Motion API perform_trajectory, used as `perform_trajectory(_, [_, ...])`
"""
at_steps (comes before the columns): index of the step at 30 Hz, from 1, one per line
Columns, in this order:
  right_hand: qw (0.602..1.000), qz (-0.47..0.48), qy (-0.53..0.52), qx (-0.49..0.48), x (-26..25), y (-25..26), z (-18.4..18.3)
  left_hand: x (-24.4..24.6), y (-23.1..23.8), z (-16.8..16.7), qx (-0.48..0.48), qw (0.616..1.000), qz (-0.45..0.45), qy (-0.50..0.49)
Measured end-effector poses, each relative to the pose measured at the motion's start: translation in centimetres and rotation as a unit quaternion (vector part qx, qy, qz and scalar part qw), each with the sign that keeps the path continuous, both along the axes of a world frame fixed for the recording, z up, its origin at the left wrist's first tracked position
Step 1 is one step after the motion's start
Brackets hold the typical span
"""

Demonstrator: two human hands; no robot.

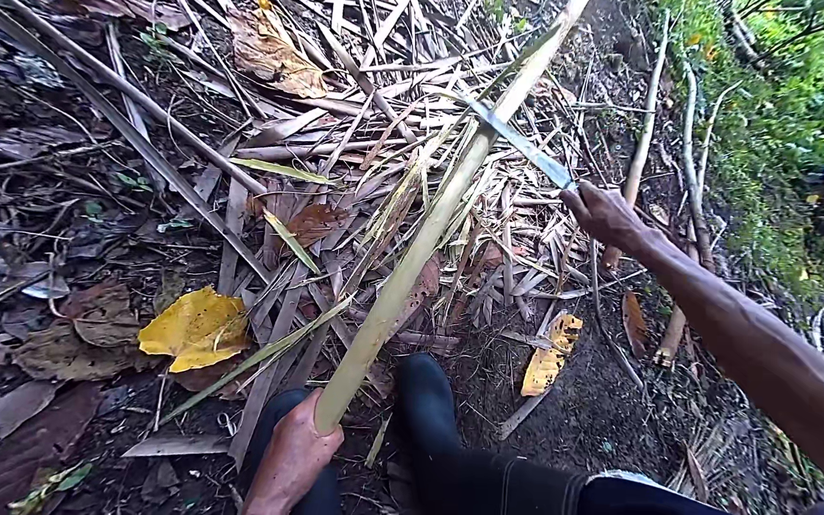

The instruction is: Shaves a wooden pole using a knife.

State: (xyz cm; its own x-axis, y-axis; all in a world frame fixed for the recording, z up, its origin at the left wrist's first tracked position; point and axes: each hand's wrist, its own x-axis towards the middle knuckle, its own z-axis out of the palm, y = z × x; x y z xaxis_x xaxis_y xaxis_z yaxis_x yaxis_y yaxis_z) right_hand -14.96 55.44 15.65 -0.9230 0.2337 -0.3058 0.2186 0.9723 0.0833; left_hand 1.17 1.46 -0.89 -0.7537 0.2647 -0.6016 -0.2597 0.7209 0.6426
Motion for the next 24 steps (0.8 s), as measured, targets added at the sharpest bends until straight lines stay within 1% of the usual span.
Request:
perform_trajectory(2, [0.999,0.036,-0.029,0.025,0.2,-0.6,-1.5,0.0,0.0,0.0,-0.004,1.0,0.004,-0.002])
perform_trajectory(3, [0.999,0.031,-0.033,0.028,0.1,-0.5,-2.1,0.0,-0.1,-0.1,-0.006,1.0,0.004,-0.005])
perform_trajectory(6, [1.0,-0.007,0.001,0.016,-0.1,0.6,-3.4,0.0,0.0,0.0,-0.003,1.0,0.005,-0.009])
perform_trajectory(9, [0.999,-0.009,0.028,-0.017,1.2,-1.1,-5.2,0.0,-0.2,0.1,0.004,1.0,0.003,-0.01])
perform_trajectory(13, [0.994,0.11,0.018,0.006,2.0,-2.7,-6.3,-0.2,-0.4,0.0,0.003,1.0,0.005,-0.011])
perform_trajectory(14, [0.995,0.098,0.023,0.009,1.7,-2.5,-6.5,-0.2,-0.3,0.0,0.002,1.0,0.006,-0.011])
perform_trajectory(15, [0.999,0.042,0.031,0.003,1.2,-2.1,-6.6,-0.1,-0.3,0.1,0.0,1.0,0.005,-0.012])
perform_trajectory(17, [0.991,-0.114,0.065,-0.018,-0.7,-1.1,-6.5,-0.2,-0.1,0.4,-0.005,1.0,0.003,-0.012])
perform_trajectory(18, [0.984,-0.158,0.079,-0.029,-1.5,-0.6,-6.3,-0.2,-0.1,0.4,-0.007,1.0,0.001,-0.011])
perform_trajectory(19, [0.983,-0.164,0.082,-0.031,-1.9,-0.3,-6.0,-0.2,-0.2,0.4,-0.01,1.0,-0.002,-0.01])
perform_trajectory(20, [0.987,-0.139,0.079,-0.031,-1.9,-0.3,-5.7,-0.1,-0.2,0.3,-0.009,1.0,-0.002,-0.005])
perform_trajectory(23, [0.999,-0.011,0.043,-0.001,-2.0,-1.5,-5.2,0.2,-0.3,0.1,0.0,1.0,0.007,-0.005])
perform_trajectory(24, [0.999,-0.01,0.032,0.002,-2.0,-1.5,-5.2,0.3,-0.3,0.1,0.001,1.0,0.009,-0.009])
